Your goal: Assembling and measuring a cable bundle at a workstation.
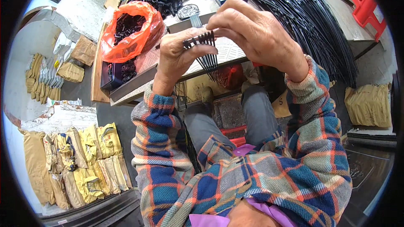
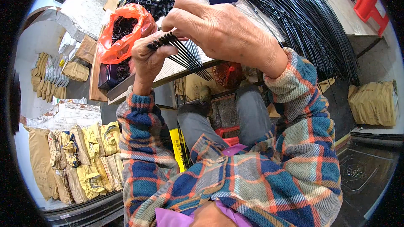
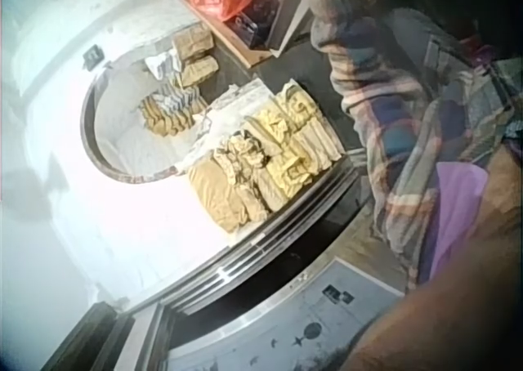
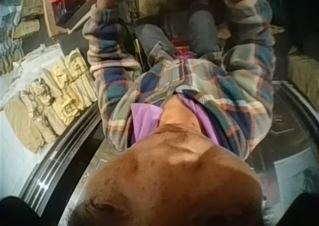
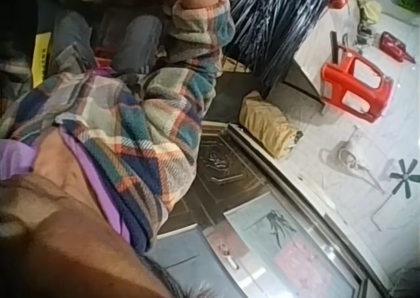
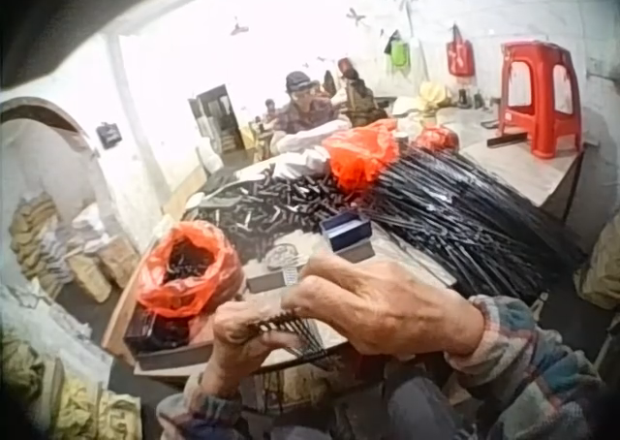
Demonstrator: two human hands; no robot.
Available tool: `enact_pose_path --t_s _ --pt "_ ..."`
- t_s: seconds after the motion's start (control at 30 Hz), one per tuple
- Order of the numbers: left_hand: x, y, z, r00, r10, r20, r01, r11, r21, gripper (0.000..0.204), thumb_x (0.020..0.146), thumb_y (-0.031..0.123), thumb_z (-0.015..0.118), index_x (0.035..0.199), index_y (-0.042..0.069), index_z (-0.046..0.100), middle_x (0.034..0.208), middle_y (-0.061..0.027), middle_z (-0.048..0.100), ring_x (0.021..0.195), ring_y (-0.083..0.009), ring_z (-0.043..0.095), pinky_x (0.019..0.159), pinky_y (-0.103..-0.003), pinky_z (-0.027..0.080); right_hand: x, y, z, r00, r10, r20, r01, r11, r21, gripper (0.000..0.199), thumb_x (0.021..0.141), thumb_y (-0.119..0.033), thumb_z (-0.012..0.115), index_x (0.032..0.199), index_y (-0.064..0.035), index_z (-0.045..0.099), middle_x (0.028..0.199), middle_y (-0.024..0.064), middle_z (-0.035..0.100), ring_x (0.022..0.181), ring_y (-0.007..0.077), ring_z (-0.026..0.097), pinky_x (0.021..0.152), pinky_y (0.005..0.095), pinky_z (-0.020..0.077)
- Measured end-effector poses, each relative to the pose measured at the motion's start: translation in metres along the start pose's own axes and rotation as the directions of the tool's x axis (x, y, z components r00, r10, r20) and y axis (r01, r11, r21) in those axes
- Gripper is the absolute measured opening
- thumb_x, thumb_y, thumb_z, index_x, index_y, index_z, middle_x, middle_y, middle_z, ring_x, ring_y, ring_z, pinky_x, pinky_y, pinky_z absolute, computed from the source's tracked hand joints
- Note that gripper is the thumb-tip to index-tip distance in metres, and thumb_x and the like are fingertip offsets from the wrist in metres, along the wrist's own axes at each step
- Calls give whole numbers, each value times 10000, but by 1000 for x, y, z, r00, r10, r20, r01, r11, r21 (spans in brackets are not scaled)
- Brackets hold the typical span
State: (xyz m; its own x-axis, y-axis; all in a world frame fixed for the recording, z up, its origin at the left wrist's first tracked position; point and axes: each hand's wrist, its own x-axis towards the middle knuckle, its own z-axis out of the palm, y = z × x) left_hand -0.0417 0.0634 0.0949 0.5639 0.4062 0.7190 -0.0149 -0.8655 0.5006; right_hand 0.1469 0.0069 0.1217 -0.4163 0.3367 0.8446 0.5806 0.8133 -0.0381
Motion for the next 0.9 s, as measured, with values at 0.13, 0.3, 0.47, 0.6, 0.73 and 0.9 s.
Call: enact_pose_path --t_s 0.13,0.3,0.47,0.6,0.73,0.9 --pt "-1 -3 0 1000 20 -3 -20 1000 19 301 644 191 736 848 -5 633 741 -82 642 624 -156 614 555 -244 467 1 -1 -2 998 -50 48 52 998 -44 192 758 -33 595 944 -44 549 811 79 533 595 201 565 479 290 457" --pt "1 0 0 998 52 -37 -52 999 -5 309 640 206 733 840 -9 637 743 -85 642 641 -163 615 566 -241 465 4 -3 1 998 -70 -1 70 997 -18 201 763 -39 588 959 -52 550 823 71 529 586 205 557 472 292 453" --pt "1 1 1 999 41 -36 -41 999 -15 299 642 204 729 832 -8 639 729 -78 638 641 -163 615 563 -243 464 2 -5 -1 995 -56 83 60 997 -41 287 752 -44 587 1032 -79 535 826 70 521 624 223 565 477 301 455" --pt "0 7 -2 1000 16 22 -17 998 57 323 627 233 744 822 -3 641 709 -71 634 615 -177 612 545 -251 460 5 -11 4 996 -54 71 58 996 -61 297 738 -53 588 1028 -90 541 843 64 521 630 225 566 480 300 456" --pt "-15 -10 4 990 -38 133 -25 897 441 530 556 381 765 916 20 619 829 -100 633 753 -257 614 629 -331 483 14 -12 9 995 -85 61 89 993 -79 267 716 -85 594 979 -90 548 852 58 520 619 208 565 495 301 454" --pt "-58 -51 28 766 -422 486 -21 738 674 903 459 574 719 1142 24 506 1174 -153 484 1140 -317 416 998 -383 297 21 -16 1 976 -162 149 183 972 -146 142 703 -157 620 827 -103 579 763 9 519 592 184 550 489 294 431"
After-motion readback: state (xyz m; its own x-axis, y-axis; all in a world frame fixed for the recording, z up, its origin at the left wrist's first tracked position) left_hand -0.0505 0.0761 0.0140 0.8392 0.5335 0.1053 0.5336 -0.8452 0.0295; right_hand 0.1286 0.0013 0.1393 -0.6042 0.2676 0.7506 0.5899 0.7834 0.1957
